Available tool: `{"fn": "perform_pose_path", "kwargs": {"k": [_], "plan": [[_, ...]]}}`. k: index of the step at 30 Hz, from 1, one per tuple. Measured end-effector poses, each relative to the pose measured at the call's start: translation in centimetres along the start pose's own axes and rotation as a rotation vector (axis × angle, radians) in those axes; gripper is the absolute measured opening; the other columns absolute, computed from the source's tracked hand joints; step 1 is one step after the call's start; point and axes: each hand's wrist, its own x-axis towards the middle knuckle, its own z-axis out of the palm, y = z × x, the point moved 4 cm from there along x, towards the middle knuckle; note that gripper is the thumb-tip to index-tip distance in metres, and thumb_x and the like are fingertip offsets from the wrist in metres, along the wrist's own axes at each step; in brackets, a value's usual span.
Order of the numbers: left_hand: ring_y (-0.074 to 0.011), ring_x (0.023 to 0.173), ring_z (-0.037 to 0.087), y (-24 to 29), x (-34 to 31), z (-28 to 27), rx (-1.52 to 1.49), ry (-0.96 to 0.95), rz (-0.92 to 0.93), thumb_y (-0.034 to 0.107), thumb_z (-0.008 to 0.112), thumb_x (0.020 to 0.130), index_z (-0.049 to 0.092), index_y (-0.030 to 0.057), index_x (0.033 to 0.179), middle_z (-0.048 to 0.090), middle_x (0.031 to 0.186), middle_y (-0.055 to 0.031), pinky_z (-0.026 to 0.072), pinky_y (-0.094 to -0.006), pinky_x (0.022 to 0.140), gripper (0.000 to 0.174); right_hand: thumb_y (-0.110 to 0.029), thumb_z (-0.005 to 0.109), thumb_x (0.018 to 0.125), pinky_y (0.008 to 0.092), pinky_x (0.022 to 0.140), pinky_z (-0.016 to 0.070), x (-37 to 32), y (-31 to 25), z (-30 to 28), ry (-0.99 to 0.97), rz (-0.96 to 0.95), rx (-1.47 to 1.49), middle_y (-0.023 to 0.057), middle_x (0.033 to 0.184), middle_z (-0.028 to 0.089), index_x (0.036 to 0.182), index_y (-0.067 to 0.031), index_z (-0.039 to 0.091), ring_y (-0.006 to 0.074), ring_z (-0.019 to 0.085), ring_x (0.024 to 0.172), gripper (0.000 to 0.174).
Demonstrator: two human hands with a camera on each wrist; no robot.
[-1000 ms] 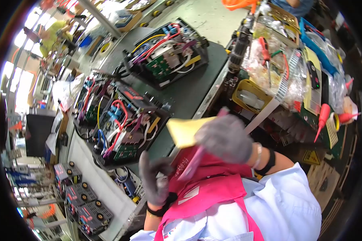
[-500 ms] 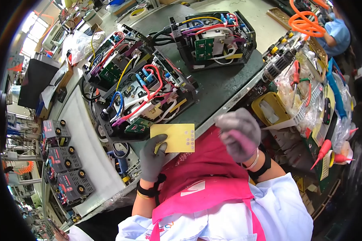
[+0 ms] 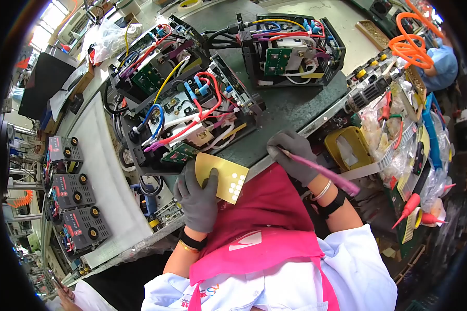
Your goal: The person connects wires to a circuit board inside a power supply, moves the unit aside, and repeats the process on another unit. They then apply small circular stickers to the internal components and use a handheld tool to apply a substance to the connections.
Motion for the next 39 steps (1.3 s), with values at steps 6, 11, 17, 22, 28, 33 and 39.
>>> {"fn": "perform_pose_path", "kwargs": {"k": [6,11,17,22,28,33,39], "plan": [[-0.0275,0.113,0.056,0.1,-0.2,0.4,-0.142,-0.134,0.136,0.014,0.057,0.082,0.063,0.0096,0.114,0.057,0.126,-0.0080,0.0419,-0.0452,0.097,0.034,-0.011,0.065,0.082,0.0379,0.080,0.0544,-1.4,-5.0,1.9,-0.176,-0.308,-0.095,0.0106,0.105,0.065,0.104,-0.0108,0.067,0.0288,0.066,0.093,0.022],[-0.0301,0.112,0.057,-0.2,-0.6,1.2,-0.257,-0.160,0.105,0.014,0.054,0.082,0.060,0.0065,0.119,0.059,0.124,-0.0082,0.0429,-0.0429,0.098,0.038,-0.020,0.062,0.081,0.0363,0.084,0.0533,-2.7,-5.5,4.5,-0.313,-0.572,-0.396,0.0057,0.115,0.063,0.113,-0.0169,0.064,0.0241,0.063,0.104,0.033],[-0.0306,0.113,0.056,-0.2,-0.7,1.3,-0.284,-0.174,0.081,0.011,0.056,0.080,0.061,0.0089,0.120,0.058,0.125,-0.0085,0.0434,-0.0437,0.097,0.041,-0.020,0.063,0.078,0.0350,0.087,0.0516,-2.9,-5.4,4.5,-0.335,-0.620,-0.412,0.0030,0.117,0.062,0.113,-0.0183,0.064,0.0221,0.062,0.107,0.034],[-0.0348,0.118,0.049,-0.3,-1.0,1.0,-0.347,-0.190,0.086,0.014,0.063,0.075,0.061,0.0145,0.125,0.053,0.131,-0.0095,0.0409,-0.0471,0.099,0.050,-0.021,0.062,0.078,0.0347,0.088,0.0510,-3.0,-5.1,4.6,-0.346,-0.668,-0.437,0.0033,0.118,0.062,0.111,-0.0176,0.064,0.0213,0.060,0.109,0.034],[-0.0363,0.119,0.047,-0.3,-1.0,0.9,-0.378,-0.220,0.076,0.017,0.067,0.073,0.061,0.0152,0.126,0.051,0.133,-0.0109,0.0390,-0.0492,0.100,0.054,-0.021,0.062,0.077,0.0327,0.082,0.0524,-3.2,-4.8,5.1,-0.255,-0.736,-0.465,0.0023,0.121,0.063,0.108,-0.0199,0.066,0.0198,0.063,0.102,0.032],[-0.0330,0.115,0.052,-0.2,-0.7,0.4,-0.343,-0.184,0.085,0.020,0.066,0.076,0.063,0.0134,0.121,0.054,0.128,-0.0116,0.0404,-0.0466,0.101,0.045,-0.023,0.061,0.078,0.0345,0.086,0.0507,-3.3,-5.0,5.3,-0.292,-0.703,-0.475,0.0032,0.119,0.063,0.111,-0.0163,0.064,0.0202,0.060,0.106,0.034],[-0.0335,0.115,0.052,-0.1,-0.7,0.6,-0.330,-0.204,0.072,0.021,0.065,0.077,0.063,0.0135,0.121,0.054,0.129,-0.0118,0.0417,-0.0473,0.099,0.044,-0.017,0.064,0.081,0.0344,0.076,0.0528,-1.5,-5.6,4.8,-0.346,-0.516,-0.238,0.0062,0.109,0.067,0.109,-0.0113,0.066,0.0223,0.064,0.091,0.028]]}}
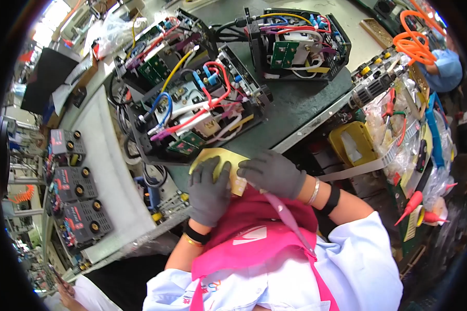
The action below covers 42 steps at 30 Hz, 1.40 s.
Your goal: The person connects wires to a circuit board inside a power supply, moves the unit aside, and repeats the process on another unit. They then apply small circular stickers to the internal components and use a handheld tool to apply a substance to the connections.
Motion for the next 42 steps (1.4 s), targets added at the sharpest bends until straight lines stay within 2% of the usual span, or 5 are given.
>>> {"fn": "perform_pose_path", "kwargs": {"k": [4,7,26,33,42], "plan": [[-0.0363,0.116,0.050,-0.3,-0.1,0.6,0.030,0.011,0.042,0.024,0.064,0.078,0.061,0.0143,0.125,0.053,0.130,-0.0131,0.0436,-0.0490,0.097,0.048,-0.018,0.061,0.093,0.0245,0.067,0.0512,4.8,-0.2,-5.4,0.142,0.488,1.366,0.0069,0.100,0.069,0.108,-0.0012,0.067,0.0088,0.063,0.081,0.023],[-0.0384,0.115,0.051,-0.1,-0.2,0.4,0.028,-0.047,0.028,0.021,0.062,0.079,0.061,0.0146,0.126,0.052,0.130,-0.0136,0.0427,-0.0508,0.096,0.047,-0.017,0.062,0.090,0.0213,0.057,0.0507,11.7,-1.9,-10.3,0.140,0.419,1.427,0.0048,0.096,0.068,0.108,-0.0002,0.063,0.0082,0.064,0.069,0.024],[-0.0381,0.117,0.050,-0.2,-0.4,0.4,0.011,-0.011,0.053,0.025,0.059,0.085,0.060,0.0118,0.125,0.053,0.130,-0.0146,0.0425,-0.0506,0.097,0.042,-0.029,0.062,0.080,0.0445,0.085,0.0528,23.0,-0.1,-5.2,0.114,0.464,0.491,0.0252,0.091,0.068,0.095,0.0013,0.069,0.0405,0.066,0.093,0.035],[-0.0391,0.114,0.051,-0.1,-0.3,0.6,0.016,-0.002,0.066,0.023,0.059,0.085,0.060,0.0103,0.124,0.054,0.130,-0.0159,0.0423,-0.0509,0.097,0.041,-0.035,0.050,0.097,0.0220,0.042,0.0456,21.6,-0.5,-7.5,0.021,0.539,1.388,0.0078,0.076,0.068,0.086,-0.0014,0.067,0.0120,0.061,0.048,0.040],[-0.0384,0.112,0.054,-0.1,-0.2,0.6,0.012,0.053,0.064,0.029,0.060,0.090,0.064,0.0112,0.120,0.056,0.126,-0.0155,0.0433,-0.0500,0.094,0.036,0.004,0.069,0.079,0.0321,0.077,0.0550,6.0,0.7,-9.4,0.355,-0.052,0.542,0.0120,0.101,0.065,0.113,-0.0054,0.067,0.0249,0.066,0.093,0.036]]}}
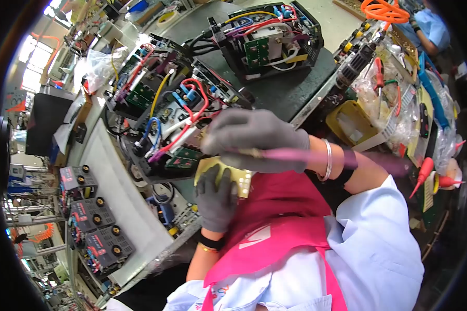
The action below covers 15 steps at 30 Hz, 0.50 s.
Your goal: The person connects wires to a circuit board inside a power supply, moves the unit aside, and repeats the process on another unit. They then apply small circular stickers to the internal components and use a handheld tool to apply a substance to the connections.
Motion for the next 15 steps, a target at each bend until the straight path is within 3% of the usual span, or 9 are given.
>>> {"fn": "perform_pose_path", "kwargs": {"k": [2,4,7,15], "plan": [[-0.0379,0.112,0.054,0.1,0.1,-0.1,-0.008,-0.008,-0.006,0.031,0.060,0.090,0.065,0.0115,0.120,0.056,0.126,-0.0153,0.0425,-0.0499,0.095,0.036,-0.005,0.065,0.083,0.0348,0.079,0.0556,-4.8,2.2,0.8,-0.217,0.074,-0.191,0.0124,0.112,0.063,0.118,-0.0112,0.065,0.0280,0.065,0.099,0.035],[-0.0378,0.112,0.054,0.3,0.3,-0.1,0.017,-0.027,-0.022,0.038,0.060,0.091,0.065,0.0127,0.120,0.055,0.127,-0.0149,0.0415,-0.0500,0.095,0.039,-0.020,0.063,0.083,0.0357,0.080,0.0562,-9.0,3.9,1.7,-0.456,-0.037,-0.502,0.0128,0.123,0.060,0.126,-0.0166,0.059,0.0282,0.063,0.105,0.043],[-0.0387,0.114,0.052,0.4,0.3,-0.2,0.019,-0.068,-0.025,0.048,0.059,0.089,0.063,0.0146,0.122,0.055,0.128,-0.0155,0.0414,-0.0506,0.094,0.047,-0.027,0.062,0.079,0.0362,0.085,0.0549,-11.0,4.1,2.8,-0.521,-0.184,-0.705,0.0098,0.129,0.057,0.127,-0.0195,0.057,0.0265,0.060,0.112,0.049],[-0.0409,0.119,0.050,0.7,0.5,0.0,0.091,-0.128,0.001,0.053,0.057,0.087,0.058,0.0169,0.131,0.047,0.138,-0.0200,0.0419,-0.0522,0.097,0.057,-0.032,0.060,0.077,0.0369,0.093,0.0511,-12.0,4.7,3.6,-0.524,-0.247,-0.736,0.0065,0.131,0.056,0.124,-0.0207,0.059,0.0245,0.057,0.116,0.048]]}}
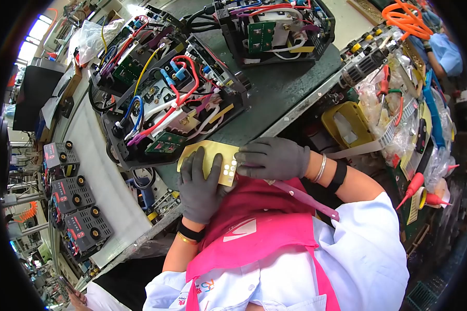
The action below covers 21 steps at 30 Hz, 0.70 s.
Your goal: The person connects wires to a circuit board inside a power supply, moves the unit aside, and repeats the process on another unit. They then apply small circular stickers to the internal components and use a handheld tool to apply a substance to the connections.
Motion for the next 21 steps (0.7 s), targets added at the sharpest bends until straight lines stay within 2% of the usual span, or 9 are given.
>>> {"fn": "perform_pose_path", "kwargs": {"k": [4,13,21], "plan": [[-0.0411,0.123,0.048,0.59,0.11,0.86,0.087,0.013,-0.064,0.050,0.054,0.090,0.056,0.0190,0.134,0.046,0.140,-0.0201,0.0420,-0.0530,0.098,0.054,-0.033,0.059,0.076,0.0367,0.093,0.0513,-0.06,0.14,-0.33,0.008,0.030,-0.017,0.0062,0.130,0.057,0.124,-0.0209,0.059,0.0245,0.057,0.115,0.050],[-0.0407,0.126,0.046,0.75,0.01,1.13,0.080,0.009,-0.066,0.047,0.054,0.090,0.054,0.0254,0.136,0.042,0.144,-0.0199,0.0399,-0.0532,0.101,0.051,-0.030,0.058,0.076,0.0384,0.093,0.0512,0.19,0.15,-0.12,0.006,0.037,-0.051,0.0070,0.125,0.058,0.123,-0.0171,0.059,0.0253,0.056,0.116,0.048],[-0.0416,0.126,0.045,0.72,0.07,1.16,0.061,0.014,-0.070,0.045,0.056,0.089,0.055,0.0247,0.136,0.042,0.144,-0.0202,0.0395,-0.0532,0.102,0.051,-0.031,0.061,0.074,0.0395,0.094,0.0506,0.62,0.01,0.05,0.005,0.036,-0.060,0.0067,0.124,0.059,0.121,-0.0157,0.061,0.0257,0.055,0.117,0.050]]}}
